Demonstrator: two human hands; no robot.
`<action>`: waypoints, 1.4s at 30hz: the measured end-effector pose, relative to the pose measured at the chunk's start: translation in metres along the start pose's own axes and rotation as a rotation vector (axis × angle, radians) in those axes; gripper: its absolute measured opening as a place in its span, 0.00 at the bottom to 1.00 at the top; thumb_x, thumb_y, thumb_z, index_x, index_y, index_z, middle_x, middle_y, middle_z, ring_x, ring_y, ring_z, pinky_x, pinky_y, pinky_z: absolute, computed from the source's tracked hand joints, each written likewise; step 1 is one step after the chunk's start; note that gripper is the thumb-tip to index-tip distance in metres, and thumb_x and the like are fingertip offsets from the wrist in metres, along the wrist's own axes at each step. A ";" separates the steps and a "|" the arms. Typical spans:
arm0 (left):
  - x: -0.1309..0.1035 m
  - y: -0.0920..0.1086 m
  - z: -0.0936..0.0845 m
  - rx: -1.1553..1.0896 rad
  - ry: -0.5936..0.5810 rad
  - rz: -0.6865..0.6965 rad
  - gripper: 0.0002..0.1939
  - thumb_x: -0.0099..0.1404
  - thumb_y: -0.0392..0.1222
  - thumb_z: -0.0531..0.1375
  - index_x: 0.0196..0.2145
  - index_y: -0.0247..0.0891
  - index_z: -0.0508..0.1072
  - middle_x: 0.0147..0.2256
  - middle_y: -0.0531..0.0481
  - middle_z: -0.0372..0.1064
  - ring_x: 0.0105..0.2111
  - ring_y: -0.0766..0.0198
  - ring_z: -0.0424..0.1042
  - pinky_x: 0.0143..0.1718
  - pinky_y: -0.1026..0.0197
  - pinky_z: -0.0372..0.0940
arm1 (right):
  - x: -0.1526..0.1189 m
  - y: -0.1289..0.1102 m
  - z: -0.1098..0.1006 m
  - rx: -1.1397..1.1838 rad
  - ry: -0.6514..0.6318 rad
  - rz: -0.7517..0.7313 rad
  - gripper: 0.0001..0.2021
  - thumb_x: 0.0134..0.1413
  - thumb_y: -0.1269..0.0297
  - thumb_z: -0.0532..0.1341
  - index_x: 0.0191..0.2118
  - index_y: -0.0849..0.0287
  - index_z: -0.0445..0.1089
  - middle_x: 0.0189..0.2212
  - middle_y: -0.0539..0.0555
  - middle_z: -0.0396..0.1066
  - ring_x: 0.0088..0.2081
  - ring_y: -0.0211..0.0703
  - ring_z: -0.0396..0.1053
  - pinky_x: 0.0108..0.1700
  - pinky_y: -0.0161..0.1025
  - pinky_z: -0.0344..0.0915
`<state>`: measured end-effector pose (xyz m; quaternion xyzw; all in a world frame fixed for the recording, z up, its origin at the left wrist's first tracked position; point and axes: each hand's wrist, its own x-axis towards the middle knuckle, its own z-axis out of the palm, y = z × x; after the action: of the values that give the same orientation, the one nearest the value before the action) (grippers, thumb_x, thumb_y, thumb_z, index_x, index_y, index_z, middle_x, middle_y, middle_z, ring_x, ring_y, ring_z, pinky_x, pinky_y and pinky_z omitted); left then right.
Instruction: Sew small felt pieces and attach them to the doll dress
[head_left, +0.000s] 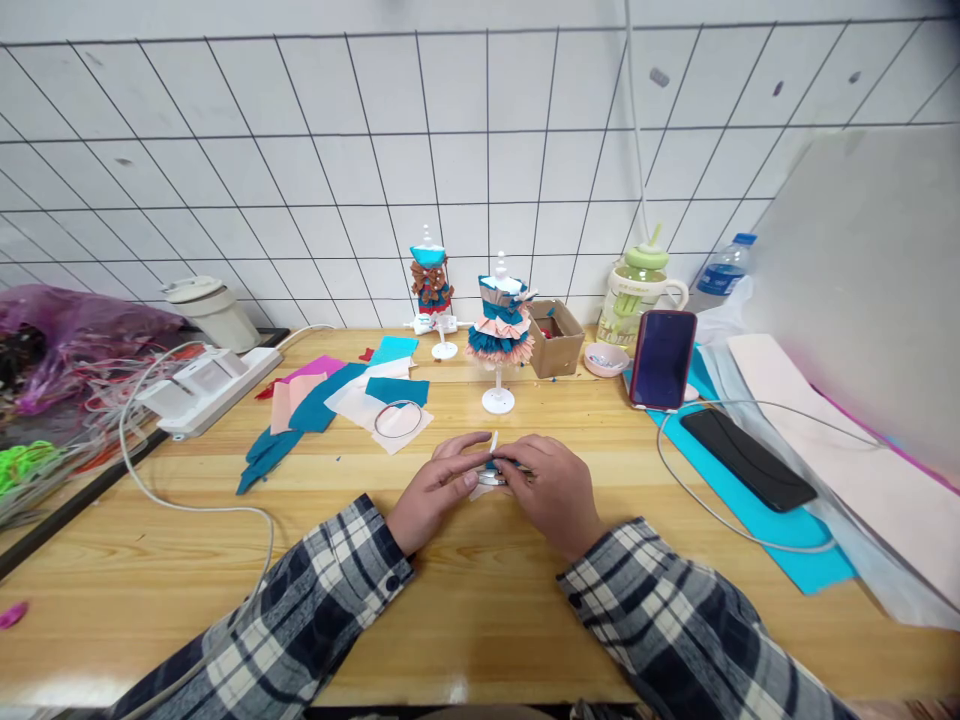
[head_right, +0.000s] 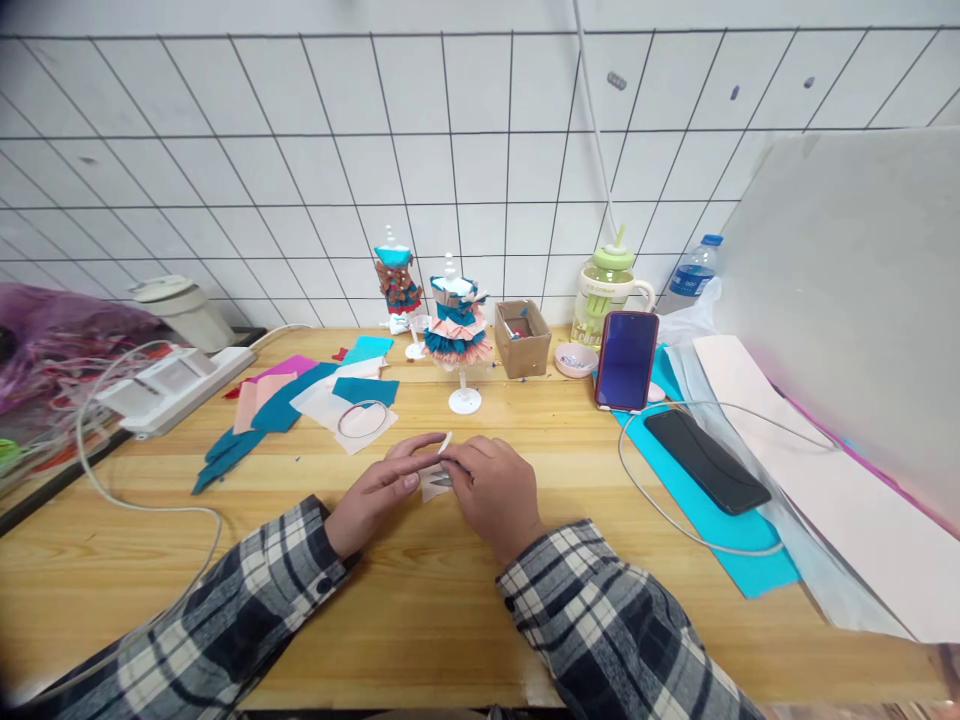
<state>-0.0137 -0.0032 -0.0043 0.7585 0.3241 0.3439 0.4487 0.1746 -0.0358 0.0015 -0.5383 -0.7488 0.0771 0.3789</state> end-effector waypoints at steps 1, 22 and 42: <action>0.000 0.001 0.001 0.013 -0.004 0.005 0.19 0.65 0.50 0.53 0.51 0.45 0.72 0.58 0.46 0.59 0.59 0.51 0.54 0.61 0.44 0.47 | 0.000 0.000 0.000 -0.010 -0.006 0.001 0.10 0.60 0.62 0.55 0.39 0.53 0.74 0.34 0.52 0.73 0.38 0.42 0.67 0.42 0.38 0.59; 0.003 0.002 0.003 0.499 0.121 0.108 0.12 0.66 0.43 0.54 0.41 0.45 0.76 0.46 0.48 0.70 0.48 0.57 0.64 0.52 0.51 0.57 | 0.003 0.006 0.008 0.249 -0.103 0.131 0.06 0.55 0.66 0.57 0.35 0.56 0.72 0.31 0.50 0.71 0.32 0.38 0.66 0.34 0.34 0.60; 0.000 0.008 0.006 0.535 0.205 0.107 0.07 0.61 0.43 0.59 0.30 0.42 0.76 0.44 0.48 0.71 0.47 0.57 0.64 0.50 0.50 0.58 | 0.002 0.001 0.018 0.492 -0.177 0.327 0.05 0.48 0.66 0.58 0.28 0.59 0.70 0.23 0.49 0.70 0.24 0.35 0.64 0.27 0.31 0.59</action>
<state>-0.0070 -0.0091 0.0007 0.8273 0.4064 0.3444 0.1786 0.1632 -0.0287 -0.0108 -0.5348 -0.6414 0.3626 0.4137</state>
